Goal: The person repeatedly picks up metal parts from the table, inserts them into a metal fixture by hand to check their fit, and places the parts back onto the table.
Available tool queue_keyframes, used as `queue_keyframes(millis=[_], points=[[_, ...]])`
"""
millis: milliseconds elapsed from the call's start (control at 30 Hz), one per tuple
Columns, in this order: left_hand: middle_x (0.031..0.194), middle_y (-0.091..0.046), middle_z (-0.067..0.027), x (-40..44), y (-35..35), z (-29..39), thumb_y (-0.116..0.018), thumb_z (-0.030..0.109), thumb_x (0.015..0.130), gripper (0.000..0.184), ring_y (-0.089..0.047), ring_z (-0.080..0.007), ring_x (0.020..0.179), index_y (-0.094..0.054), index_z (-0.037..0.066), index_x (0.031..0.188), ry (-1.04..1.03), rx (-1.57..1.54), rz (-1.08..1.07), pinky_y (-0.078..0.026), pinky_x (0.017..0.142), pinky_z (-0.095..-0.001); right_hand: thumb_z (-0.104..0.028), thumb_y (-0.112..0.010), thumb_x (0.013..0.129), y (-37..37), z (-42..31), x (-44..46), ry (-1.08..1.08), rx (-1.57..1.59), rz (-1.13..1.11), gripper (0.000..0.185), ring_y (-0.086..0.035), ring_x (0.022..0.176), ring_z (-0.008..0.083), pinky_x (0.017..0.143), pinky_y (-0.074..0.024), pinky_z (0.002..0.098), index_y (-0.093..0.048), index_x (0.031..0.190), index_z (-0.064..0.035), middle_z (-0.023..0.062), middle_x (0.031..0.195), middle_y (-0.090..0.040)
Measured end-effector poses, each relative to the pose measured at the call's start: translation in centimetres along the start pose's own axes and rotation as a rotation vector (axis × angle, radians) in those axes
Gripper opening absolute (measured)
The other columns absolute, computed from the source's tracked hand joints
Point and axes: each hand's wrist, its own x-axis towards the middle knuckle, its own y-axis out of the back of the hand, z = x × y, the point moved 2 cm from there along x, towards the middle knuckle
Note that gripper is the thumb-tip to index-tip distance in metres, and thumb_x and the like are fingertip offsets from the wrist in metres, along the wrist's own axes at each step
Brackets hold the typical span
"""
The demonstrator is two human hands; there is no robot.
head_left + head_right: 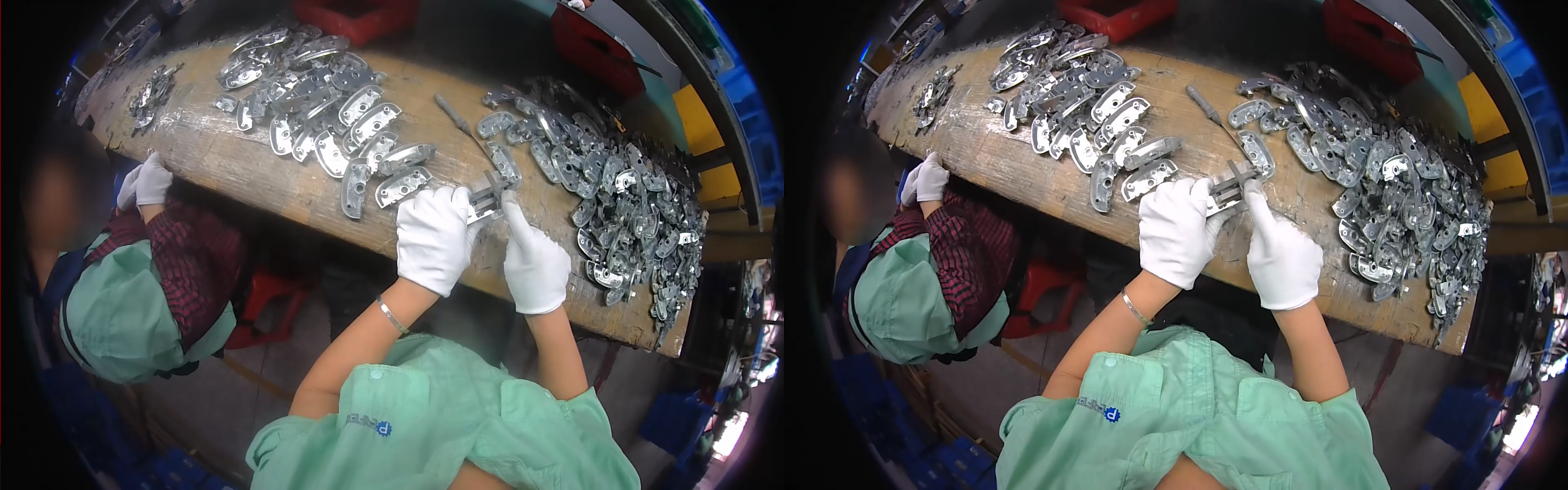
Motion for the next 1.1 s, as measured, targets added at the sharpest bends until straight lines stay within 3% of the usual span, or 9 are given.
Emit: queue_keyframes(millis=[133, 200, 267, 400, 500, 733, 933, 1100], points=[[0.092, -0.063, -0.0136, 0.4, 0.2, -0.1, -0.075, 0.024, 0.09, 0.03, -0.062, -0.0321, 0.084, -0.064, 0.002, 0.108, 0.022, -0.037, -0.01, -0.05, 0.071, -0.0462, -0.012, -0.064, 0.094, 0.8, 0.6, -0.6, 0.003, 0.021, -0.039, 0.058, -0.066, 0.052, 0.0326, 0.051, -0.0535, 0.0471, -0.061, 0.149, -0.0309, 0.0109, 0.06, -0.062], [0.093, -0.063, -0.0137, 0.0, -0.1, -0.1, -0.074, 0.023, 0.091, 0.029, -0.062, -0.0322, 0.085, -0.064, 0.002, 0.107, 0.034, -0.049, -0.018, -0.05, 0.072, -0.0462, -0.013, -0.063, 0.095, 1.0, 0.7, -1.0, 0.003, 0.007, -0.017, 0.056, -0.066, 0.053, 0.033, 0.051, -0.0536, 0.0478, -0.062, 0.148, -0.0302, 0.0115, 0.062, -0.064], [0.094, -0.065, -0.0119, 0.2, 0.3, 0.0, -0.084, 0.029, 0.084, 0.04, -0.064, -0.0333, 0.086, -0.066, 0.004, 0.11, 0.025, 0.025, -0.027, -0.051, 0.074, -0.0448, -0.012, -0.063, 0.094, 0.6, 0.6, 0.2, -0.015, -0.022, -0.042, 0.056, -0.066, 0.053, 0.0333, 0.051, -0.0535, 0.0479, -0.062, 0.147, -0.03, 0.0119, 0.063, -0.065], [0.09, -0.062, -0.0129, 0.4, 0.1, -0.3, -0.083, 0.03, 0.084, 0.039, -0.061, -0.0336, 0.084, -0.064, 0.003, 0.106, 0.041, -0.059, -0.012, -0.05, 0.072, -0.0463, -0.007, -0.063, 0.093, 1.2, 0.4, 0.1, -0.015, 0.028, -0.095, 0.057, -0.068, 0.06, 0.0367, 0.058, -0.054, 0.0482, -0.064, 0.147, -0.0242, 0.0159, 0.07, -0.067], [0.091, -0.062, -0.0125, 0.2, 0.1, 0.0, -0.083, 0.031, 0.085, 0.038, -0.062, -0.0337, 0.085, -0.064, 0.005, 0.104, 0.038, -0.019, -0.004, -0.05, 0.073, -0.0462, -0.012, -0.063, 0.095, 0.6, 1.1, -0.6, -0.011, 0.0, -0.049, 0.057, -0.066, 0.055, 0.0344, 0.053, -0.0536, 0.049, -0.062, 0.149, -0.0304, 0.0117, 0.066, -0.066], [0.094, -0.064, -0.0119, 0.1, 0.0, -0.2, -0.082, 0.032, 0.085, 0.041, -0.064, -0.0339, 0.088, -0.064, 0.003, 0.108, 0.059, -0.016, -0.035, -0.051, 0.075, -0.0457, -0.01, -0.064, 0.095, 1.5, 1.1, -0.5, -0.021, 0.112, 0.012, 0.055, -0.067, 0.055, 0.0327, 0.053, -0.0532, 0.0464, -0.065, 0.146, -0.0299, 0.0107, 0.066, -0.066], [0.096, -0.064, -0.0137, 0.1, 0.5, -0.3, -0.082, 0.029, 0.086, 0.044, -0.063, -0.0335, 0.087, -0.064, 0.001, 0.114, -0.011, 0.012, -0.018, -0.05, 0.075, -0.0464, -0.009, -0.065, 0.091, -0.2, 0.7, -0.1, 0.022, 0.009, 0.064, 0.064, -0.064, 0.051, 0.0325, 0.05, -0.0516, 0.0461, -0.061, 0.151, -0.0318, 0.0092, 0.063, -0.063], [0.104, -0.063, -0.0154, -0.1, 0.0, -0.5, -0.077, 0.027, 0.09, 0.047, -0.062, -0.035, 0.091, -0.062, -0.003, 0.123, -0.013, -0.026, -0.024, -0.048, 0.078, -0.0473, -0.011, -0.064, 0.094, 0.4, 1.1, -0.8, 0.011, -0.004, -0.01, 0.062, -0.065, 0.052, 0.0317, 0.049, -0.0513, 0.0462, -0.059, 0.152, -0.0319, 0.0086, 0.064, -0.064]])
